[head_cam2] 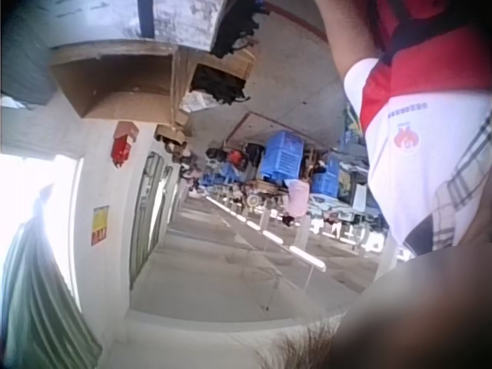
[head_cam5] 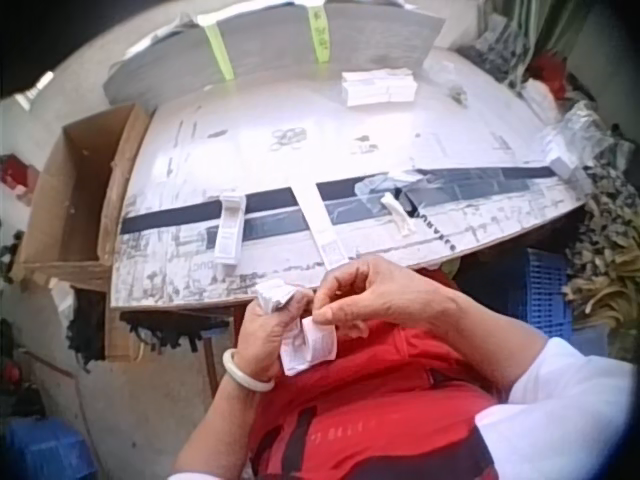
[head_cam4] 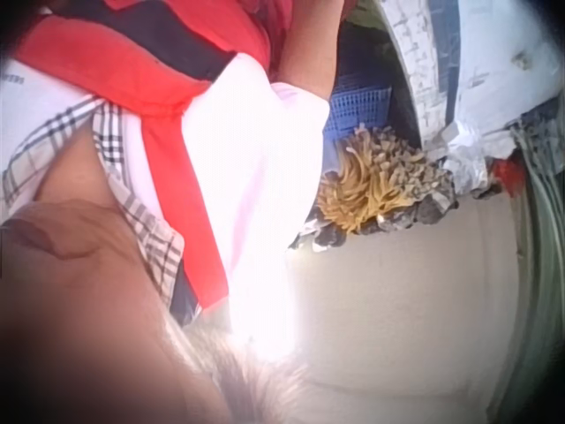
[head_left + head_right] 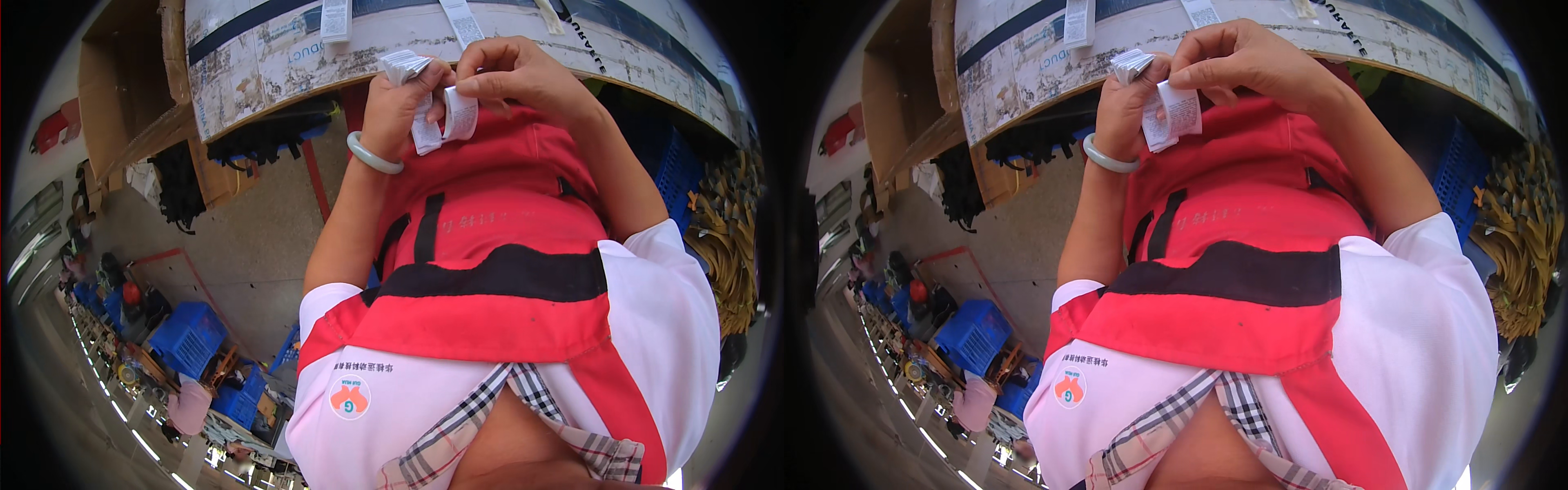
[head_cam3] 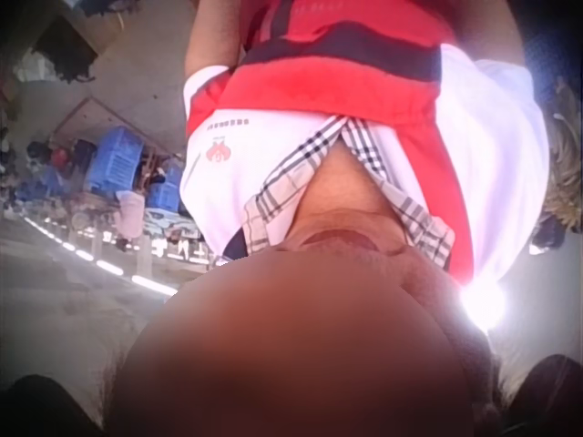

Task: Separating individual adhesive product labels from a long continuous strip.

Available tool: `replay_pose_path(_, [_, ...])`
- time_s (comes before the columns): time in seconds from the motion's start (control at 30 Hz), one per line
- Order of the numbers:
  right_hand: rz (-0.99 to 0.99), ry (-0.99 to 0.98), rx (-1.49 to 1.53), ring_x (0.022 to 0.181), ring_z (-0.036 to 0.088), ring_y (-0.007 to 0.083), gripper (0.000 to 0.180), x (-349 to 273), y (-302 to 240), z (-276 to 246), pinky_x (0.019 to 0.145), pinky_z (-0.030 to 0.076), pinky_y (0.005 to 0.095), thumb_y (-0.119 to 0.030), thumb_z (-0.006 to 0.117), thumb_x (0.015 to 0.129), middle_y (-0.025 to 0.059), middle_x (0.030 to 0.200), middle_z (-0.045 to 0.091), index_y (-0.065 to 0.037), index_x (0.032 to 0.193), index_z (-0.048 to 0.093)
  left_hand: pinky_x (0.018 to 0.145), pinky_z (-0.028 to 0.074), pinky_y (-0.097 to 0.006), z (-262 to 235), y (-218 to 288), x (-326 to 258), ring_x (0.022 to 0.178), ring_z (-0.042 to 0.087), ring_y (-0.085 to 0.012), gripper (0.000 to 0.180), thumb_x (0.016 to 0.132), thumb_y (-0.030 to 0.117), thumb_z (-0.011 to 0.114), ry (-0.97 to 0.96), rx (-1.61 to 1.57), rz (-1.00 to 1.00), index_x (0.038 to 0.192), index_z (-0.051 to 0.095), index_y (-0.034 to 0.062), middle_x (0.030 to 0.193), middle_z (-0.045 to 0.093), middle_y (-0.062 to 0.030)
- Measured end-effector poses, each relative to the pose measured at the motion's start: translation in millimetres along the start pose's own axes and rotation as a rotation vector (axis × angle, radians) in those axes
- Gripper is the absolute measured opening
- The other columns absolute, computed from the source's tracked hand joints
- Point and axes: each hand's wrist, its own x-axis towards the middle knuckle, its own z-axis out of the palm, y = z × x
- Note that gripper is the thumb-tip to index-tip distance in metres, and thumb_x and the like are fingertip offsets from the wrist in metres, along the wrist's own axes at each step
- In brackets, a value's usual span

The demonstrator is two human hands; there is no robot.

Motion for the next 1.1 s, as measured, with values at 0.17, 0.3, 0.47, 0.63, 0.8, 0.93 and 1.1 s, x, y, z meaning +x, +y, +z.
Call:
replay_pose_path(0.17, [-0.169, 0.313, -0.15, 0.059, 0.057, 0.005, 0.015, 10, 25, 14, 0.056, 0.048, 0.0178, -0.015, 0.063, 0.092, 0.0005, 0.069, 0.06, -0.001, 0.098, 0.067, 0.066, 0.055, -0.026, 1, -7, -3, 0.076, 0.065, -0.0161, 0.052, 0.092, 0.05, 0.053, -0.174, -0.119, -0.083, 0.109, 0.058, 0.0012, 0.088, 0.066, -0.0092])
replay_pose_path(0.3, [-0.236, 0.352, -0.12, 0.062, 0.059, 0.0062, 0.018, 10, 37, 19, 0.059, 0.049, 0.0189, -0.016, 0.064, 0.092, 0.0007, 0.072, 0.061, 0.0, 0.099, 0.067, 0.068, 0.053, -0.025, -6, -11, -7, 0.077, 0.063, -0.0165, 0.035, 0.094, 0.035, 0.059, -0.205, -0.096, -0.094, 0.105, 0.057, 0.0024, 0.086, 0.06, -0.006])
replay_pose_path(0.47, [-0.273, 0.324, -0.45, 0.076, 0.056, 0.0107, 0.028, 0, 29, 14, 0.069, 0.048, 0.0242, -0.019, 0.069, 0.088, 0.0053, 0.098, 0.062, -0.002, 0.109, 0.065, 0.054, 0.046, -0.026, 3, -5, -12, 0.063, 0.057, -0.015, 0.013, 0.093, 0.012, 0.06, -0.085, -0.078, -0.156, 0.1, 0.059, 0.0019, 0.078, 0.057, -0.0046])
replay_pose_path(0.63, [-0.216, 0.104, -0.621, 0.083, 0.052, 0.0133, 0.041, 1, 1, 13, 0.076, 0.045, 0.027, -0.02, 0.076, 0.08, 0.0041, 0.099, 0.057, -0.004, 0.115, 0.062, 0.045, 0.038, -0.023, 8, 1, -22, 0.054, 0.052, -0.0101, 0.011, 0.091, 0.011, 0.062, -0.117, 0.093, -0.192, 0.091, 0.062, 0.001, 0.069, 0.058, -0.0038])
replay_pose_path(0.8, [-0.272, 0.088, -0.336, 0.077, 0.057, 0.0109, 0.018, 6, 14, 1, 0.07, 0.047, 0.0243, -0.013, 0.074, 0.081, 0.0036, 0.082, 0.062, 0.001, 0.091, 0.068, 0.046, 0.03, -0.02, 17, 5, -23, 0.052, 0.041, -0.0042, 0.008, 0.092, 0.008, 0.06, -0.233, 0.132, -0.221, 0.097, 0.063, 0.0018, 0.066, 0.053, 0.001])
replay_pose_path(0.93, [-0.245, 0.173, -0.216, 0.072, 0.057, 0.0076, 0.01, 9, 34, 8, 0.065, 0.048, 0.0225, -0.009, 0.071, 0.084, 0.0013, 0.078, 0.061, 0.0, 0.083, 0.067, 0.044, 0.031, -0.021, 12, -1, -20, 0.05, 0.041, -0.0048, 0.008, 0.091, 0.011, 0.063, -0.196, 0.095, -0.279, 0.088, 0.059, 0.0036, 0.067, 0.053, -0.0007])
replay_pose_path(1.1, [-0.33, 0.255, -0.391, 0.075, 0.061, 0.0119, 0.015, 22, 37, 2, 0.069, 0.05, 0.0273, -0.015, 0.069, 0.087, 0.0046, 0.084, 0.065, -0.001, 0.094, 0.068, 0.046, 0.033, -0.021, 9, -8, -21, 0.05, 0.043, -0.0063, 0.01, 0.093, 0.013, 0.062, -0.133, -0.014, -0.28, 0.094, 0.062, 0.0025, 0.068, 0.055, -0.0008])
